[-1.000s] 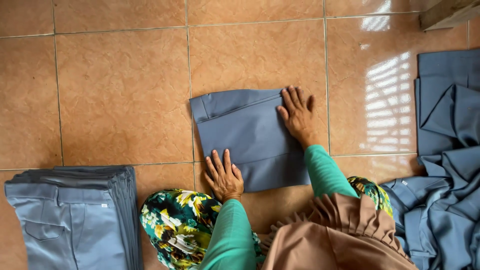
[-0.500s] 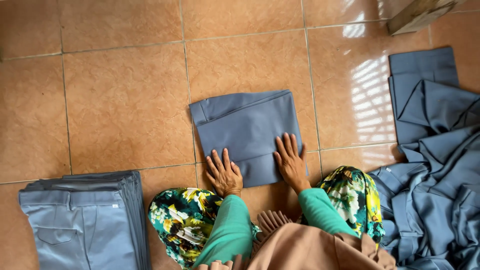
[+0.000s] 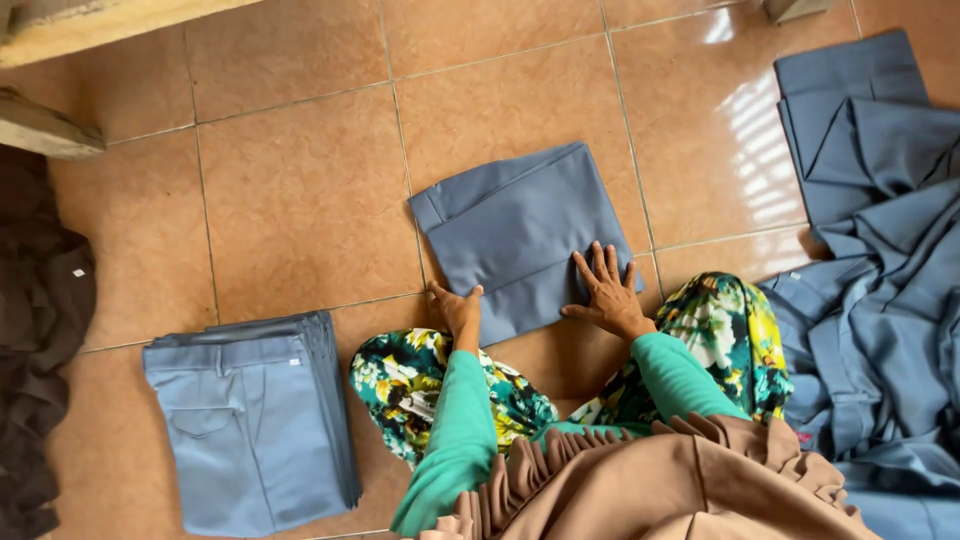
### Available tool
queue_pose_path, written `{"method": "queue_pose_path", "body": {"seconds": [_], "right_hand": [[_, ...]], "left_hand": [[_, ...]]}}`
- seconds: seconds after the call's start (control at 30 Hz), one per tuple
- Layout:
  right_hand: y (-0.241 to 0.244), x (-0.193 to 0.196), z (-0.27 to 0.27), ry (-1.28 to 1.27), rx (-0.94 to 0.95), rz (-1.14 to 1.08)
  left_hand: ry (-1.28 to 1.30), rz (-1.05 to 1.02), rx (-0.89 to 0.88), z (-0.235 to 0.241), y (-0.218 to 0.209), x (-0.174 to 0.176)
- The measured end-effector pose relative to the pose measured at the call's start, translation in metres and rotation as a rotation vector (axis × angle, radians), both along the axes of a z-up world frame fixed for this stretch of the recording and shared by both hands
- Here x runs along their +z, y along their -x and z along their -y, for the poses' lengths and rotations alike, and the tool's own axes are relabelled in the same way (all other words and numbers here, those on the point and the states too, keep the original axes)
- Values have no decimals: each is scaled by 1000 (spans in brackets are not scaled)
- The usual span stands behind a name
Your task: The person sits on a tiled floor and folds multiple pairs of gray trousers by hand. They smooth out each pair, fold the legs together, and then fold the garment into a compact rectangle before stacking it with the others.
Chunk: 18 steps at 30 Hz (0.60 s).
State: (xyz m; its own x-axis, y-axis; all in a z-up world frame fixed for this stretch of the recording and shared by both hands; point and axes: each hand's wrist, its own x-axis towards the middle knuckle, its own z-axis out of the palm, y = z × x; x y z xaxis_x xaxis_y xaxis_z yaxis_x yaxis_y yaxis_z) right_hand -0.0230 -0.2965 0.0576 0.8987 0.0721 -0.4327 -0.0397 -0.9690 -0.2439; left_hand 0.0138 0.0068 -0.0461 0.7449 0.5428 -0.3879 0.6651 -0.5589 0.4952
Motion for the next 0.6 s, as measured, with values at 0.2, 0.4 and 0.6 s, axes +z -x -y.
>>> {"method": "queue_pose_path", "body": {"seconds": [0.2, 0.4, 0.6], "right_hand": [[12, 28, -1, 94, 139, -72], [19, 7, -3, 96, 134, 15], [29, 28, -33, -342, 128, -125]], "left_hand": [[240, -144, -67, -17, -9, -18], [936, -38, 332, 31, 35, 239], [1196, 514, 791, 63, 53, 270]]}}
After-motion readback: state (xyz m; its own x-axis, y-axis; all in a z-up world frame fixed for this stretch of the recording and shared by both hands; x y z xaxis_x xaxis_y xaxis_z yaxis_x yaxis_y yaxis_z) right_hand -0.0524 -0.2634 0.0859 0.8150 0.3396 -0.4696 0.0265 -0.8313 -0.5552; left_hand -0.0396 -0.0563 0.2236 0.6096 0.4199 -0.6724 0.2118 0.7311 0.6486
